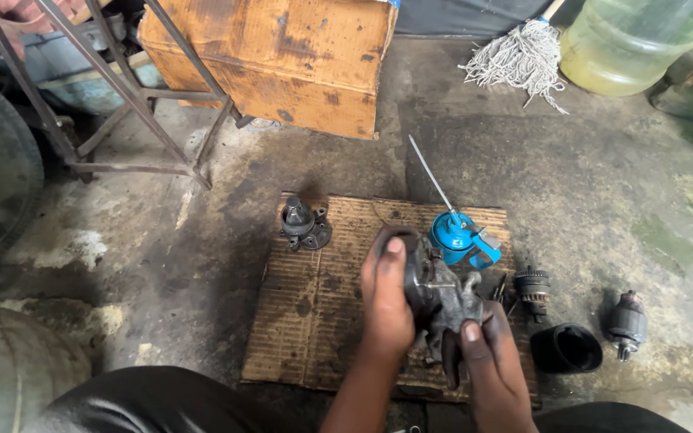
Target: The person sits on the floor and cleans a cylindrical metal mechanical part using a rag. They wipe the exterior and interior surfaces of the part, then spray it with a blue oil can. The person continues to wipe the part and other disassembled components on the cardboard mat.
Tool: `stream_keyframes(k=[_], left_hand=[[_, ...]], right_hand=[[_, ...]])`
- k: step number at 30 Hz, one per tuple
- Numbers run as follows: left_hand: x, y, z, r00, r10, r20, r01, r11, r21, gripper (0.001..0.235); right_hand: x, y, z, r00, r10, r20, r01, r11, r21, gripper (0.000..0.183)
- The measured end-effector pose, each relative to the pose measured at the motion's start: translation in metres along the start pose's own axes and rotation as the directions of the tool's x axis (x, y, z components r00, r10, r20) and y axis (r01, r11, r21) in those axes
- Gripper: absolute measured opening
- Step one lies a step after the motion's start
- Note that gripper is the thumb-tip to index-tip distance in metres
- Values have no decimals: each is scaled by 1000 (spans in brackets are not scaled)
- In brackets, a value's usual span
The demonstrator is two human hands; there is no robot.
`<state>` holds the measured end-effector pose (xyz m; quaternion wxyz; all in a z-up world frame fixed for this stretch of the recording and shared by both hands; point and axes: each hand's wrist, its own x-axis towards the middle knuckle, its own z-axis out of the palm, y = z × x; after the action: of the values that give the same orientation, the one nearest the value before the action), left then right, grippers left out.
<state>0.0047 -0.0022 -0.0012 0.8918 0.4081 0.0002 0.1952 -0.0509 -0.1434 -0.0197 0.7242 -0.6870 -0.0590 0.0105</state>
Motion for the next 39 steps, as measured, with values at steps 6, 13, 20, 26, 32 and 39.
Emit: stream_keyframes(k=[6,13,20,26,32,39], left_hand=[[5,-3,-5,976,-219,1,213,944,-251,37],[-4,19,-3,977,-76,199,57,993,99,29],[-14,31,6,988,20,151,-54,972,229,25],[-7,12,0,994,-90,60,80,985,150,31],[5,3,-7,897,-441,-22,430,883,-190,38],[12,9,1,853,-494,170,521,789,-326,49]], right_hand=[[4,11,-1,944,-319,81,308,767,-564,21],[21,-21,-3,939,-324,119,283,525,-803,24],[10,-36,-3,907,-355,225,368,410,-834,34],[20,-36,-35,918,-248,311,389,396,-832,24],[26,-18,-38,994,80,76,-102,924,367,33],[28,-33,-51,966,-69,-251,168,903,395,14]])
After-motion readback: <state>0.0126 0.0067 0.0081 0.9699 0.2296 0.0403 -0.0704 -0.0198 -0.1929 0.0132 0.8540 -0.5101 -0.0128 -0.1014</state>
